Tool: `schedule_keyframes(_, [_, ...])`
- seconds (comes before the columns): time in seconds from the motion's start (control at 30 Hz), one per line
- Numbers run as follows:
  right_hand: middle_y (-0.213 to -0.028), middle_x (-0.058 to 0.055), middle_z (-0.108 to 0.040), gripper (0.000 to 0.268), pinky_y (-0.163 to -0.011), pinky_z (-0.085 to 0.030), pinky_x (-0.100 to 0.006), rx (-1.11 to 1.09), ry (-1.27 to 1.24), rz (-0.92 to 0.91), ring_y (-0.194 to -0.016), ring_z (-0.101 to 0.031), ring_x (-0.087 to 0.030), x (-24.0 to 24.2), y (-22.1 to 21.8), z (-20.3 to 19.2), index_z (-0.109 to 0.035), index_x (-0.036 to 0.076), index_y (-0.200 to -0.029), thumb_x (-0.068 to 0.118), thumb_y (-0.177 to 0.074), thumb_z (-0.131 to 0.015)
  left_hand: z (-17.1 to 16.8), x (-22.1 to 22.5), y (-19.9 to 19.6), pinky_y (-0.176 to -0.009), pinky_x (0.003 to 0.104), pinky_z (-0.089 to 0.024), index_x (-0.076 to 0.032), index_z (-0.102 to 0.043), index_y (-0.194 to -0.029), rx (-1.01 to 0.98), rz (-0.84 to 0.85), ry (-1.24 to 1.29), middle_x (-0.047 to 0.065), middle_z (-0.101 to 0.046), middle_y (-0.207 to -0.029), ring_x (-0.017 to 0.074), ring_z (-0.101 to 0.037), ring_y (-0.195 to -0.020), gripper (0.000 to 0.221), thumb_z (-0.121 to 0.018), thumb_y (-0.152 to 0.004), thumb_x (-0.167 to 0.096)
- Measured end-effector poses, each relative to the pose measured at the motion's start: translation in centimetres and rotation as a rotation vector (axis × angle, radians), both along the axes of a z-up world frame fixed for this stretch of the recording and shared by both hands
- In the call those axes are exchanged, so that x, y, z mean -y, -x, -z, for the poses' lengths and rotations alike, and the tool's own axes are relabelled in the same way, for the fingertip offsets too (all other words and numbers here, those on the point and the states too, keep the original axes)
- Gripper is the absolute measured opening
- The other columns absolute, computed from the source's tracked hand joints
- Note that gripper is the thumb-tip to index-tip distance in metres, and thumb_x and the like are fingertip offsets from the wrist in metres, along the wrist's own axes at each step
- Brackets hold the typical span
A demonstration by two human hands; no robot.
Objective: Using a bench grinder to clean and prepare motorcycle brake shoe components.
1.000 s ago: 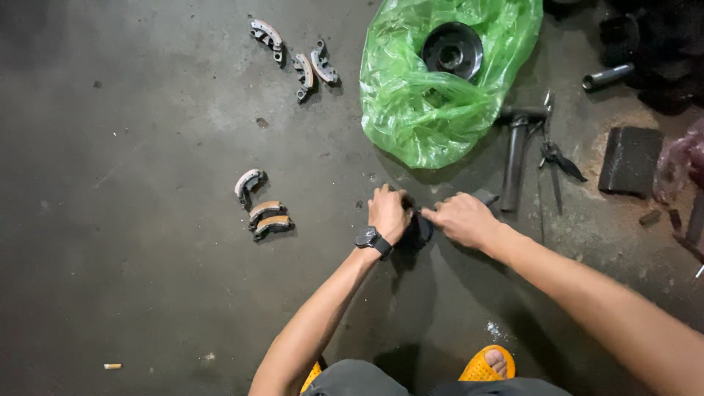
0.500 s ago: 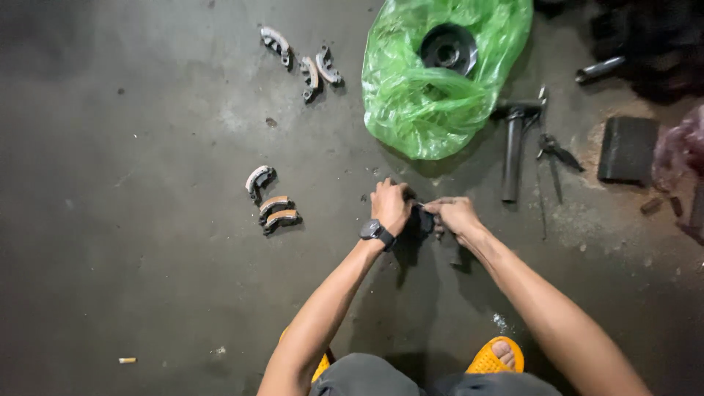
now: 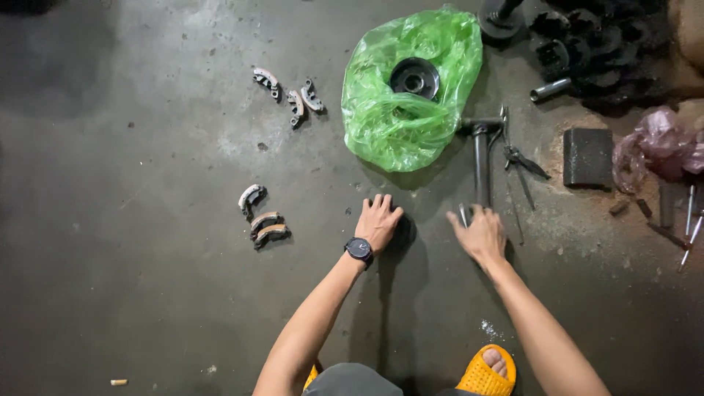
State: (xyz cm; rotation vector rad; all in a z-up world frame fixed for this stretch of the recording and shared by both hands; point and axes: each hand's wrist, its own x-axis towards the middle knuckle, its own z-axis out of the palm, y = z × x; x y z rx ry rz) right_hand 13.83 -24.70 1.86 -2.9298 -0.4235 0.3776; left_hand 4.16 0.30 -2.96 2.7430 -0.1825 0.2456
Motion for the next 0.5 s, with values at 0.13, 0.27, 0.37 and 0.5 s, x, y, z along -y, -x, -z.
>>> schedule_keyframes(0.13, [-0.116,-0.026,-0.064,0.058,-0.091,-0.052,-0.053,-0.005,-0.191,0.233,-0.108,-0.064,-0.042,0.3,-3.4,0.6,-0.064,-0.002,-0.124,0.047,-0.094,-0.074,-0.6,-0.6,0.5,-0.083,0.05,-0.046,-0.009,-0.063,-0.104,-0.027,-0.07,0.134,0.019,-0.056,-0.109,0.037,-0.054,-0.104,0.025,-0.067,-0.08,-0.009])
schedule_keyframes(0.27, [-0.117,-0.032,-0.06,0.059,-0.088,-0.05,-0.055,0.142,-0.255,0.232,-0.108,-0.061,-0.049,0.6,-6.9,3.2,-0.06,-0.007,-0.121,0.037,-0.088,-0.084,1.1,-5.4,2.2,-0.077,0.051,-0.052,-0.005,-0.064,-0.101,0.068,-0.382,0.531,0.021,-0.063,-0.099,0.0439,-0.061,-0.091,0.023,-0.071,-0.079,-0.004])
schedule_keyframes(0.37, [-0.112,-0.03,-0.062,0.064,-0.081,-0.052,-0.056,0.052,-0.129,0.253,-0.1,-0.064,-0.047,1.3,-9.5,5.2,-0.057,-0.005,-0.129,0.031,-0.083,-0.083,-0.5,-10.2,4.2,-0.075,0.048,-0.056,-0.007,-0.071,-0.099,-0.026,-0.506,0.572,0.019,-0.065,-0.092,0.0387,-0.067,-0.083,0.012,-0.07,-0.087,-0.006])
schedule_keyframes(0.5, [-0.096,-0.028,-0.066,0.061,-0.077,-0.055,-0.051,0.098,-0.211,0.166,-0.088,-0.065,-0.041,3.8,-13.8,6.6,-0.062,-0.007,-0.119,0.022,-0.072,-0.088,3.1,-11.4,4.1,-0.076,0.048,-0.056,-0.007,-0.074,-0.095,-0.057,-0.499,0.534,0.02,-0.067,-0.088,0.0398,-0.067,-0.082,0.012,-0.072,-0.084,-0.008])
